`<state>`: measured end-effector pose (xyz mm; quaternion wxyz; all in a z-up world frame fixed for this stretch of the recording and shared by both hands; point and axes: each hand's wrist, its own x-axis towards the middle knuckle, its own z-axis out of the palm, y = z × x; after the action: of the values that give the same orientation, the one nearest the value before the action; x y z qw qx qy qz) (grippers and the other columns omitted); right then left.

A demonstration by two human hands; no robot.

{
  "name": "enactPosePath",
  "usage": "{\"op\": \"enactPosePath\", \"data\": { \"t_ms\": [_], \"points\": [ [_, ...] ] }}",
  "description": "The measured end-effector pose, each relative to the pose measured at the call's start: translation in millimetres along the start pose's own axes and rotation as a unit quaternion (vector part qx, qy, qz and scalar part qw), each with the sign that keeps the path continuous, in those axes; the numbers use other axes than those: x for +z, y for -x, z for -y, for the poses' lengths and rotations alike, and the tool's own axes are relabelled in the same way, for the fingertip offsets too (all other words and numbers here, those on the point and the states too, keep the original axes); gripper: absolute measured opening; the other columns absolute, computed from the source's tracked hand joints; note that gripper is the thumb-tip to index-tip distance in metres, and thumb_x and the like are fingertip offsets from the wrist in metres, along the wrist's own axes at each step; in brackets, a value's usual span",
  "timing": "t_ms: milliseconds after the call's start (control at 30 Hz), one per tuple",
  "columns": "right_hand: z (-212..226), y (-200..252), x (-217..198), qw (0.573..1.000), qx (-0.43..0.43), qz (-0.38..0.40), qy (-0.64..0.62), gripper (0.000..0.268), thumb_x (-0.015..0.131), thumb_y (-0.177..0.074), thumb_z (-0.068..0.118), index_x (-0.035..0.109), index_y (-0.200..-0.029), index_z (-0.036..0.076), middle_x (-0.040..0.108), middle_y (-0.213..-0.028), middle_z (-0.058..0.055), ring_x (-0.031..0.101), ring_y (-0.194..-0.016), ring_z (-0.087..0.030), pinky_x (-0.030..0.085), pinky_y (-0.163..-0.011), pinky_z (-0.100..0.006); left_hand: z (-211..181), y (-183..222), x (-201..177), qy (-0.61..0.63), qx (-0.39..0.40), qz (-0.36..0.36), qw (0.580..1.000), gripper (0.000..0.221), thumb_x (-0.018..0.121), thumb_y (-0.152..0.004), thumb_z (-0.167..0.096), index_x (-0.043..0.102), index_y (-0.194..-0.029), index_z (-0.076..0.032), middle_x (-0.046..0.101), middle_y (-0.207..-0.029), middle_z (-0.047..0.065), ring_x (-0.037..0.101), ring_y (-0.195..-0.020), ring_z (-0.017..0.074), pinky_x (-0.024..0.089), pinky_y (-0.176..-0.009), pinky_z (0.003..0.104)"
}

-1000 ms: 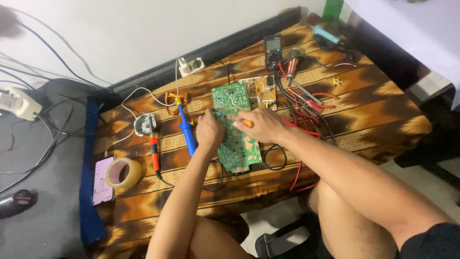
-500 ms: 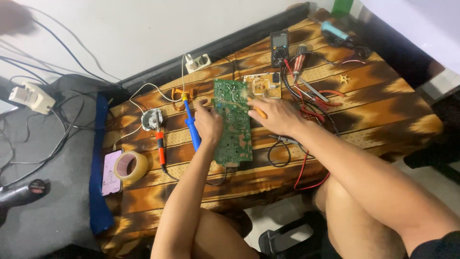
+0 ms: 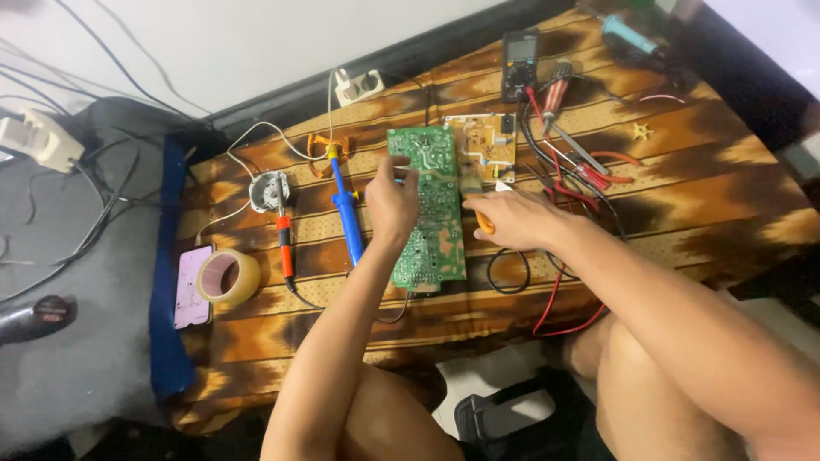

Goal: Repairing a circuit board by desoldering and soldering components using specialized tools.

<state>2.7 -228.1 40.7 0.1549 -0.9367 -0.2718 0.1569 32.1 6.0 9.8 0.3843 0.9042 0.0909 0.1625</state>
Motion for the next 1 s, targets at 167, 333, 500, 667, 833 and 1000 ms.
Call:
{"op": "enactPosePath", "data": {
  "t_ms": [167, 333, 500, 667, 833, 1000],
  "points": [
    [-6, -2, 4, 1.0, -0.008, 0.0, -0.011, 0.056, 0.069, -0.088, 0.04, 0.059, -0.141, 0.026, 0.072, -0.119, -0.01, 0.069, -0.115, -0.035, 0.055, -0.094, -0.049, 23, -22, -17, 0.069, -0.021, -0.045, 0.996, 0.025, 0.078, -0.083, -0.025, 0.071, -0.107, -0.025, 0.079, -0.086, 0.001, 0.076, -0.08, 0.0217, 0.059, -0.076, 0.037],
    [-12, -9, 11, 1.0, -0.022, -0.014, -0.012, 0.06, 0.07, -0.087, 0.039, 0.057, -0.145, 0.029, 0.074, -0.107, -0.008, 0.071, -0.107, -0.034, 0.055, -0.088, -0.049, 34, -23, -38, 0.07, -0.044, -0.088, 0.993, 0.022, 0.081, -0.083, -0.027, 0.074, -0.104, -0.027, 0.079, -0.082, -0.005, 0.076, -0.078, 0.0126, 0.058, -0.074, 0.029],
    [-14, -10, 7, 0.999, -0.023, 0.026, -0.02, 0.056, 0.066, -0.093, 0.032, 0.056, -0.146, 0.021, 0.074, -0.1, -0.011, 0.073, -0.102, -0.034, 0.055, -0.089, -0.047, 35, -22, -58, 0.06, -0.03, -0.118, 0.991, 0.016, 0.065, -0.095, -0.027, 0.071, -0.11, -0.029, 0.077, -0.083, -0.001, 0.077, -0.082, 0.0179, 0.058, -0.079, 0.035],
    [-7, -12, 2, 0.999, -0.028, 0.029, -0.025, 0.051, 0.064, -0.095, 0.029, 0.058, -0.145, 0.019, 0.073, -0.093, -0.01, 0.074, -0.096, -0.033, 0.055, -0.089, -0.046, 57, -29, -62, 0.16, 0.026, -0.168, 0.972, 0.019, 0.054, -0.1, -0.013, 0.064, -0.115, -0.018, 0.069, -0.078, 0.001, 0.064, -0.067, 0.0138, 0.052, -0.065, 0.031],
    [-2, -10, -5, 0.998, -0.032, 0.035, -0.049, 0.043, 0.062, -0.097, 0.023, 0.062, -0.139, 0.012, 0.072, -0.092, -0.013, 0.073, -0.09, -0.033, 0.054, -0.091, -0.048, 36, -17, -65, 0.264, 0.09, -0.115, 0.953, 0.023, 0.054, -0.099, -0.004, 0.056, -0.122, -0.008, 0.063, -0.082, 0.005, 0.059, -0.065, 0.0131, 0.049, -0.063, 0.028],
    [-7, -9, -5, 0.998, -0.04, 0.026, -0.036, 0.041, 0.064, -0.096, 0.021, 0.062, -0.137, 0.013, 0.073, -0.095, -0.014, 0.074, -0.092, -0.037, 0.055, -0.089, -0.051, -6, 10, -89, 0.24, 0.128, 0.22, 0.937, 0.023, 0.063, -0.093, 0.003, 0.068, -0.114, -0.006, 0.07, -0.086, 0.012, 0.07, -0.068, 0.0219, 0.058, -0.063, 0.032]
  ]
}}
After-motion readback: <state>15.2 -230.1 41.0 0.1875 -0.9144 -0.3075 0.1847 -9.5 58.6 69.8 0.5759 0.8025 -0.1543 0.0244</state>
